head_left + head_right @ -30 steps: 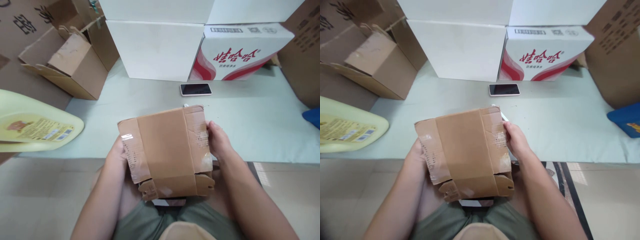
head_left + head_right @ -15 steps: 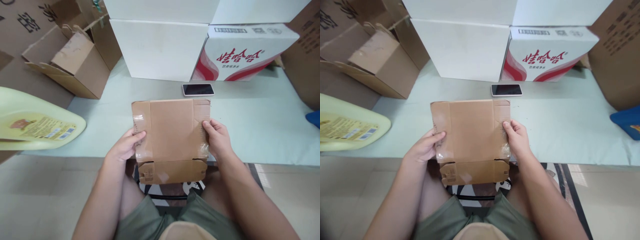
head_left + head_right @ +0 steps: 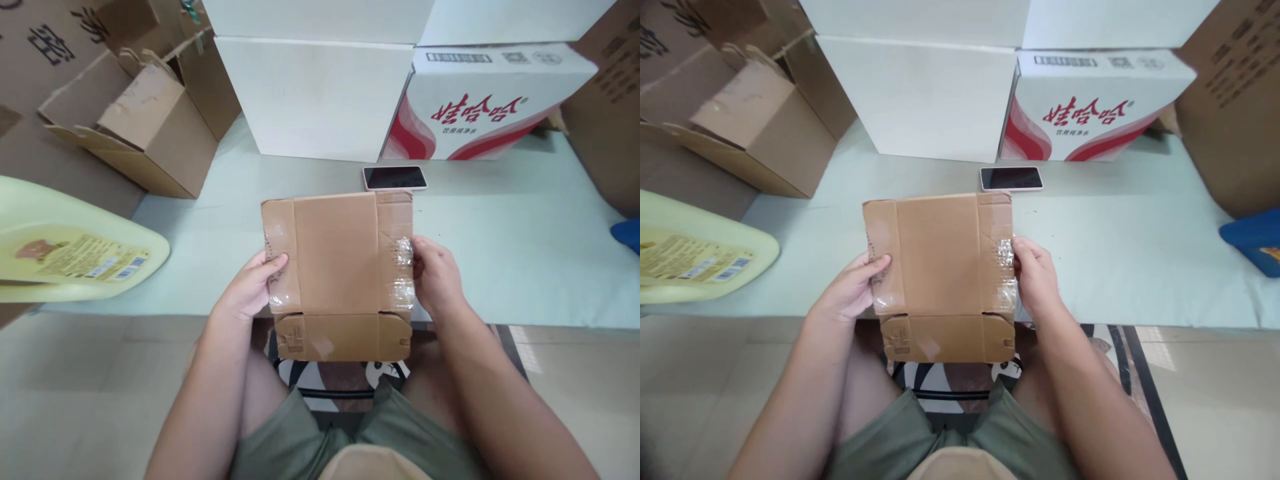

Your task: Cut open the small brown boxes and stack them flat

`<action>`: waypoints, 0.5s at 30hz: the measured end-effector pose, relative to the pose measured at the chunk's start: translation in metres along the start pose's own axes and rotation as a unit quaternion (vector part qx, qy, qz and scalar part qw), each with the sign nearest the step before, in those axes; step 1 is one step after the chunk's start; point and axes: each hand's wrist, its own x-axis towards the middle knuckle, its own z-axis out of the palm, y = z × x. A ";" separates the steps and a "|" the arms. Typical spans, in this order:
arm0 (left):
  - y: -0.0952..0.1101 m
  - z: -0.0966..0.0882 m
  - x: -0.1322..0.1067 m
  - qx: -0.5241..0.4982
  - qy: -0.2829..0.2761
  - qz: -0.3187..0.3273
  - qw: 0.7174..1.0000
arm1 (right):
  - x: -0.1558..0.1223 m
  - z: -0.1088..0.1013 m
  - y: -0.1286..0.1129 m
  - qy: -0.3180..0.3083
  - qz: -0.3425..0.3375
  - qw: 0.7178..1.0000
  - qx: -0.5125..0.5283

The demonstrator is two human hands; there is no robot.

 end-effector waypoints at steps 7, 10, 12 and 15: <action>0.001 0.000 0.001 -0.001 0.001 0.003 1.000 | 0.000 0.001 -0.006 0.009 0.011 1.000 -0.005; 0.001 0.001 0.001 0.000 0.007 -0.002 1.000 | 0.002 0.000 -0.003 0.012 -0.005 1.000 0.010; 0.002 0.002 0.001 0.004 0.008 -0.006 1.000 | 0.003 0.000 -0.002 0.003 -0.011 1.000 0.022; 0.003 0.004 0.001 0.004 0.009 -0.005 1.000 | 0.003 -0.001 -0.001 -0.007 -0.019 1.000 0.017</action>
